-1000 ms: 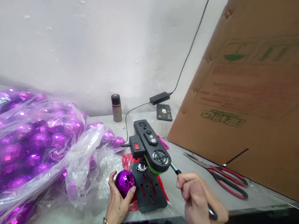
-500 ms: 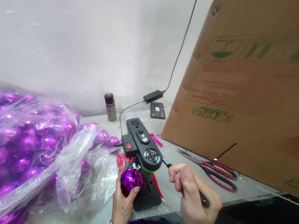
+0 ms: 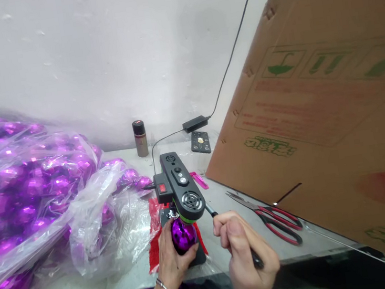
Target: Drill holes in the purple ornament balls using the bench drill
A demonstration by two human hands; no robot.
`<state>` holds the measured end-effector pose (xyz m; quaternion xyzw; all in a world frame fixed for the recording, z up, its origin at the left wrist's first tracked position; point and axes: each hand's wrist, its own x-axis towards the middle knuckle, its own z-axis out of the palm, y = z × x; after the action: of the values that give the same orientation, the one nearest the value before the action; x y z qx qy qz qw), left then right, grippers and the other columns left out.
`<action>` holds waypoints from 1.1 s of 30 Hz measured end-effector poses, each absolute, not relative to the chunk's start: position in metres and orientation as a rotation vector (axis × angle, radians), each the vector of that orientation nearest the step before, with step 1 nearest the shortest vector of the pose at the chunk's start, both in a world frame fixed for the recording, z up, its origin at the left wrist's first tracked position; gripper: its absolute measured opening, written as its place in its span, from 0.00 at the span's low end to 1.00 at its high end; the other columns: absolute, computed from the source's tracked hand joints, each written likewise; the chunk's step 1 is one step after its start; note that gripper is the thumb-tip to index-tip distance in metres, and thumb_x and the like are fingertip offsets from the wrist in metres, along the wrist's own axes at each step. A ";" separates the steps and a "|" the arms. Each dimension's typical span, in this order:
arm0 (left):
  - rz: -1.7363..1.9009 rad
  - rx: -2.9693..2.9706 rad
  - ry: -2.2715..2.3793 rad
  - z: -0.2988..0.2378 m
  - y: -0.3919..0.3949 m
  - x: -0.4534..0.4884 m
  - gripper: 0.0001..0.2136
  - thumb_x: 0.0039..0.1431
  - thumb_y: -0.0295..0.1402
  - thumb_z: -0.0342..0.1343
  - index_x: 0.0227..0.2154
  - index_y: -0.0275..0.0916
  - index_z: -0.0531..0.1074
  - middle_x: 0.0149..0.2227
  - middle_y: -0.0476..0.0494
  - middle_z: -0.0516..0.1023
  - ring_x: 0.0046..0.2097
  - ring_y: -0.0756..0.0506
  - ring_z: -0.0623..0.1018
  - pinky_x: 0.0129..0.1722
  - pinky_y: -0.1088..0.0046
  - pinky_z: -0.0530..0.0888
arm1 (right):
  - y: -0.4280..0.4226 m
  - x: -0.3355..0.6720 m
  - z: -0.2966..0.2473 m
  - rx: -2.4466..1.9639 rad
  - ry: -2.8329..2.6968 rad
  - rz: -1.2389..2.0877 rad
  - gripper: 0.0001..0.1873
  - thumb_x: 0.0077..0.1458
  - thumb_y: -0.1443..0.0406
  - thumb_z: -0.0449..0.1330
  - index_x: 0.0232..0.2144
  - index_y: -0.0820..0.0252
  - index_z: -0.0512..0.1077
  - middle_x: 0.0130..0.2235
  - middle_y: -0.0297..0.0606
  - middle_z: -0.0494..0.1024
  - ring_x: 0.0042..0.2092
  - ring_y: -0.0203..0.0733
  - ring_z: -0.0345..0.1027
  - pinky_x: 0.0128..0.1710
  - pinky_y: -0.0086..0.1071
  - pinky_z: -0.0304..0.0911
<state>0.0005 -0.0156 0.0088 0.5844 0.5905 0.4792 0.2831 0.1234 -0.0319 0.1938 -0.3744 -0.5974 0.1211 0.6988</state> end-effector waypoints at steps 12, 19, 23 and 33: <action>1.239 1.472 1.586 0.015 -0.011 -0.001 0.39 0.47 0.46 0.69 0.62 0.37 0.70 0.58 0.28 0.83 0.61 0.25 0.82 0.65 0.37 0.76 | -0.033 0.126 0.160 -0.779 -1.329 0.237 0.19 0.74 0.73 0.52 0.28 0.56 0.65 0.25 0.30 0.66 0.29 0.36 0.68 0.28 0.30 0.60; 1.220 1.479 1.597 0.016 -0.011 -0.001 0.40 0.45 0.46 0.69 0.61 0.35 0.70 0.57 0.27 0.83 0.61 0.24 0.82 0.64 0.36 0.77 | -0.031 0.122 0.140 -0.737 -1.278 0.199 0.19 0.73 0.73 0.52 0.28 0.56 0.66 0.25 0.30 0.68 0.29 0.37 0.69 0.28 0.32 0.61; 1.263 1.501 1.599 0.014 -0.011 0.000 0.38 0.46 0.45 0.69 0.61 0.36 0.71 0.56 0.29 0.83 0.60 0.25 0.83 0.63 0.38 0.78 | -0.029 0.122 0.135 -0.747 -1.270 0.184 0.19 0.74 0.71 0.52 0.27 0.56 0.65 0.25 0.29 0.68 0.28 0.36 0.69 0.28 0.31 0.61; 1.275 1.472 1.621 0.013 -0.011 0.003 0.37 0.45 0.45 0.68 0.59 0.37 0.71 0.57 0.28 0.84 0.60 0.25 0.82 0.64 0.36 0.77 | -0.030 0.123 0.123 -0.745 -1.250 0.221 0.19 0.74 0.69 0.51 0.27 0.55 0.65 0.28 0.31 0.71 0.29 0.35 0.68 0.27 0.31 0.59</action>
<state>0.0027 -0.0114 0.0134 0.5542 0.6105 0.4802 0.2992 0.1225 -0.0303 0.1232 -0.3399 -0.5700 0.1007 0.7412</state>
